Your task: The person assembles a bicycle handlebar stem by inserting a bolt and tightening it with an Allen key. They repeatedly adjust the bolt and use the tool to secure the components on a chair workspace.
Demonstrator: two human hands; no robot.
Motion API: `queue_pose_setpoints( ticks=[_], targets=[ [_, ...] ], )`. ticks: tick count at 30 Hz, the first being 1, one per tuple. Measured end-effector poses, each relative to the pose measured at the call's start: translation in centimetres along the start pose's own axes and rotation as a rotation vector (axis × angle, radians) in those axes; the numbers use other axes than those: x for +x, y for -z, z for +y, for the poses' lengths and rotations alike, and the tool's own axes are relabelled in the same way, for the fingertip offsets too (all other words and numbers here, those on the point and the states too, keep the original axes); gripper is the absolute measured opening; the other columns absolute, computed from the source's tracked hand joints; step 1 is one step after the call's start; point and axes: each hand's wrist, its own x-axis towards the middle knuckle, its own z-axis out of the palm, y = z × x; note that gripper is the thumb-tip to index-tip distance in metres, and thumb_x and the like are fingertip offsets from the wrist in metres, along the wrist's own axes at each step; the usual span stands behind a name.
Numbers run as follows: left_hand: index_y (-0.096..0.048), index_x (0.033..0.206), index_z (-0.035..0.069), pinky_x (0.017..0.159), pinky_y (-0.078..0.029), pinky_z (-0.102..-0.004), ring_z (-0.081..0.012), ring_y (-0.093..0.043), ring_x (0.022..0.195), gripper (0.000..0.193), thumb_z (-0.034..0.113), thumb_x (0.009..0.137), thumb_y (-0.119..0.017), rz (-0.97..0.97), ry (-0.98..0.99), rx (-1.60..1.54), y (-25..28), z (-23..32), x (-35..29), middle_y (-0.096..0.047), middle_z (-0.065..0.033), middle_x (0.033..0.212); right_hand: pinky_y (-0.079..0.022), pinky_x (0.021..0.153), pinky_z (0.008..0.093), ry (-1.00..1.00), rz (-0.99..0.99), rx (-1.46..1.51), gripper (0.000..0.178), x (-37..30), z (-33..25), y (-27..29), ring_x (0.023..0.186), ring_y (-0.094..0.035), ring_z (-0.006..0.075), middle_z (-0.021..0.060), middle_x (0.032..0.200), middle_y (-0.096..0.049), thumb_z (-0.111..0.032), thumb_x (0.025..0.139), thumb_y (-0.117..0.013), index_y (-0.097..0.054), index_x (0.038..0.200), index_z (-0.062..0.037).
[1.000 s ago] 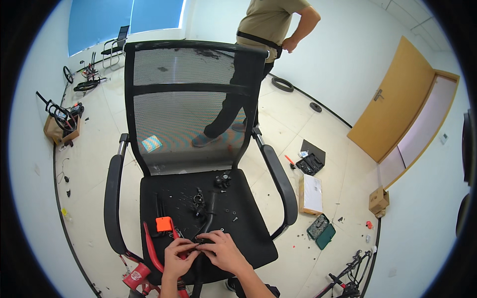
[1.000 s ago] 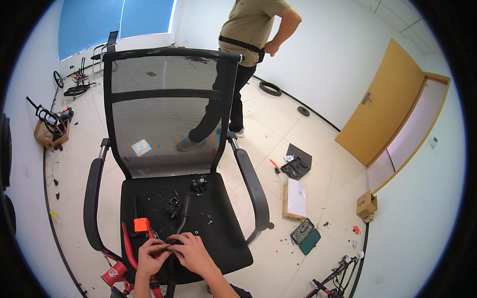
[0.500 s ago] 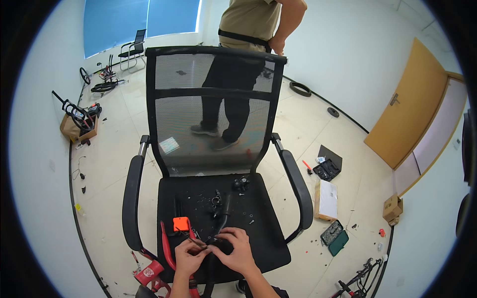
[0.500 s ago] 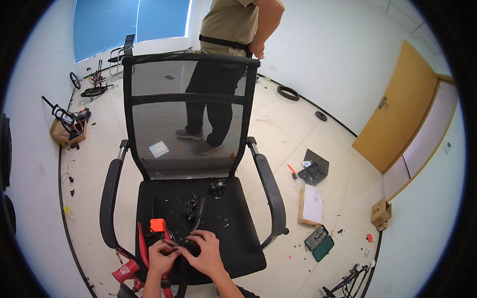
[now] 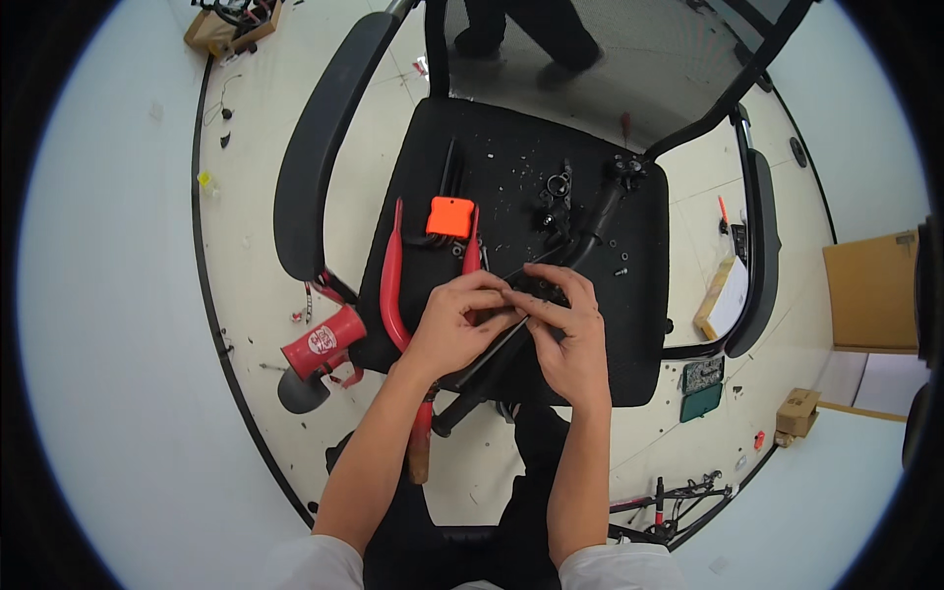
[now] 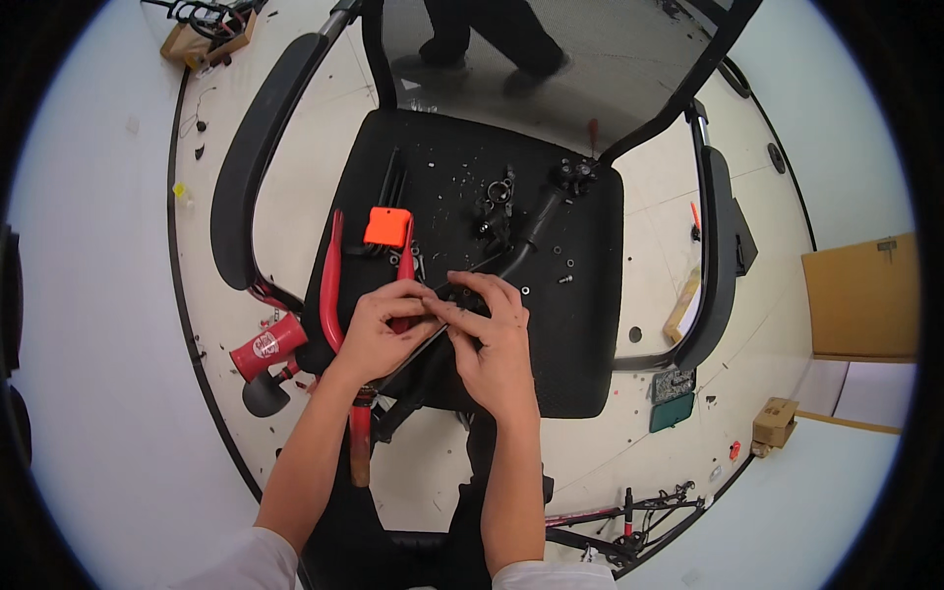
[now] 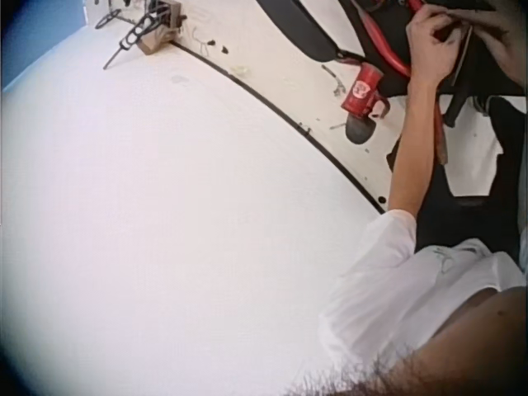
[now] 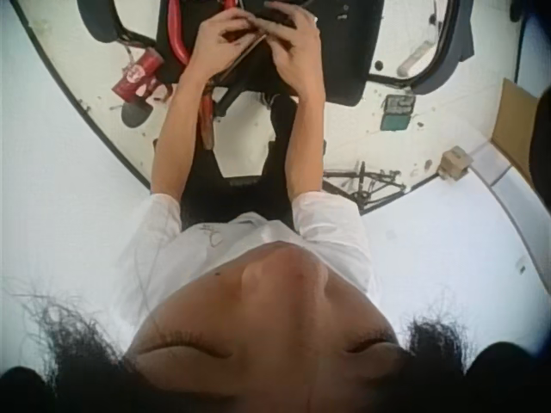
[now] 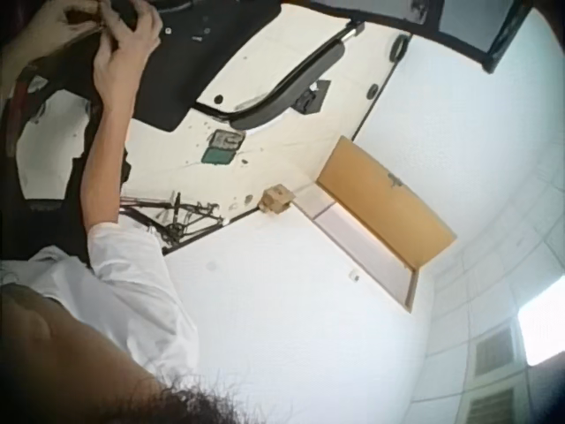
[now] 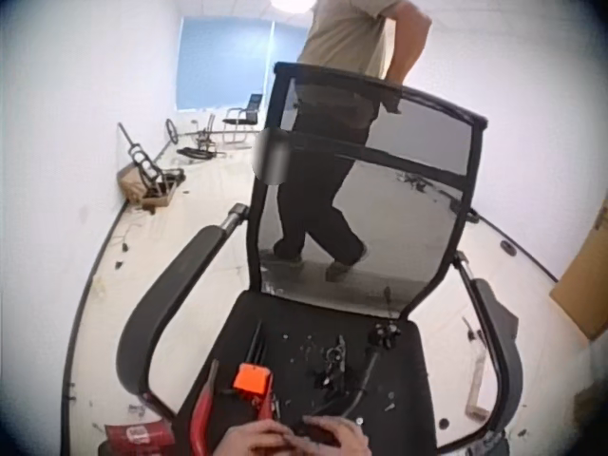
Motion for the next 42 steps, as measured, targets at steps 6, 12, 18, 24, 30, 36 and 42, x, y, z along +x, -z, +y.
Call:
queue_pose_setpoints(
  ticks=[6, 12, 18, 24, 30, 36, 42],
  targets=[
    [-0.076, 0.096, 0.004, 0.069, -0.052, -0.0248, -0.0139, -0.064, 0.079, 0.02, -0.003, 0.077, -0.076, 0.042, -0.005, -0.042, -0.4, -0.2, 0.2, -0.065, -0.0058, 0.095, -0.038, 0.104, 0.0406, 0.036, 0.013, -0.023, 0.039, 0.1, -0.1, 0.0, 0.121, -0.052, 0.0308, 0.0083, 0.127, -0.062, 0.001, 0.075, -0.067, -0.074, 0.111, -0.0122],
    [-0.077, 0.096, 0.007, 0.055, -0.045, -0.0207, -0.0078, -0.057, 0.065, 0.022, 0.002, 0.075, -0.08, 0.042, 0.059, -0.006, -0.3, 0.1, 0.2, -0.064, -0.0021, 0.094, -0.052, 0.083, 0.033, -0.056, 0.162, 0.073, 0.03, -0.3, -0.5, 2.0, 0.093, -0.065, 0.0262, 0.0118, 0.101, -0.065, -0.002, 0.068, -0.071, -0.07, 0.099, -0.003],
    [-0.078, 0.095, 0.007, 0.058, -0.044, -0.0188, -0.0047, -0.058, 0.069, 0.024, -0.004, 0.073, -0.079, 0.025, 0.116, -0.015, -0.1, 0.6, 0.4, -0.065, -0.0021, 0.095, -0.05, 0.067, 0.0313, -0.018, 0.043, 0.017, 0.021, -1.1, 0.0, 1.9, 0.078, -0.062, 0.0209, 0.0064, 0.083, -0.063, -0.005, 0.069, -0.079, -0.074, 0.089, -0.004],
    [-0.077, 0.096, 0.007, 0.062, -0.048, -0.0215, -0.0092, -0.06, 0.071, 0.024, -0.002, 0.074, -0.079, 0.008, 0.042, 0.021, 0.1, 1.3, 0.4, -0.065, -0.0032, 0.094, -0.044, 0.08, 0.0334, -0.027, 0.079, -0.188, 0.021, -1.2, -0.3, 2.1, 0.088, -0.056, 0.0214, 0.0026, 0.086, -0.061, -0.005, 0.072, -0.078, -0.078, 0.092, -0.0112],
    [-0.076, 0.095, 0.005, 0.068, -0.053, -0.0264, -0.0165, -0.065, 0.075, 0.021, -0.002, 0.075, -0.078, 0.02, -0.032, 0.096, -0.2, 1.0, 0.5, -0.065, -0.0061, 0.094, -0.039, 0.094, 0.0366, -0.021, 0.275, -0.26, 0.028, -0.8, -0.2, 1.8, 0.105, -0.054, 0.0242, 0.0052, 0.105, -0.06, -0.006, 0.072, -0.079, -0.076, 0.099, -0.0127],
    [-0.074, 0.09, 0.0, 0.067, -0.054, -0.0254, -0.0144, -0.068, 0.079, 0.017, -0.004, 0.074, -0.078, 0.066, 0.065, -0.045, -0.2, 0.4, 0.3, -0.068, -0.0072, 0.095, -0.046, 0.092, 0.0349, -0.191, 0.421, 0.028, 0.031, -0.4, 0.5, 1.8, 0.109, -0.058, 0.0249, 0.0084, 0.114, -0.062, -0.01, 0.076, -0.079, -0.071, 0.105, -0.0043],
    [-0.071, 0.091, -0.002, 0.064, -0.054, -0.024, -0.0112, -0.067, 0.08, 0.018, -0.008, 0.075, -0.075, -0.013, 0.147, -0.177, -1.6, 1.0, 0.5, -0.067, -0.0055, 0.095, -0.042, 0.098, 0.0408, -0.031, 0.234, -0.062, 0.019, -0.2, -0.1, 0.3, 0.122, -0.048, 0.0298, 0.0106, 0.126, -0.06, -0.015, 0.074, -0.079, -0.077, 0.093, -0.0113]
  ],
)
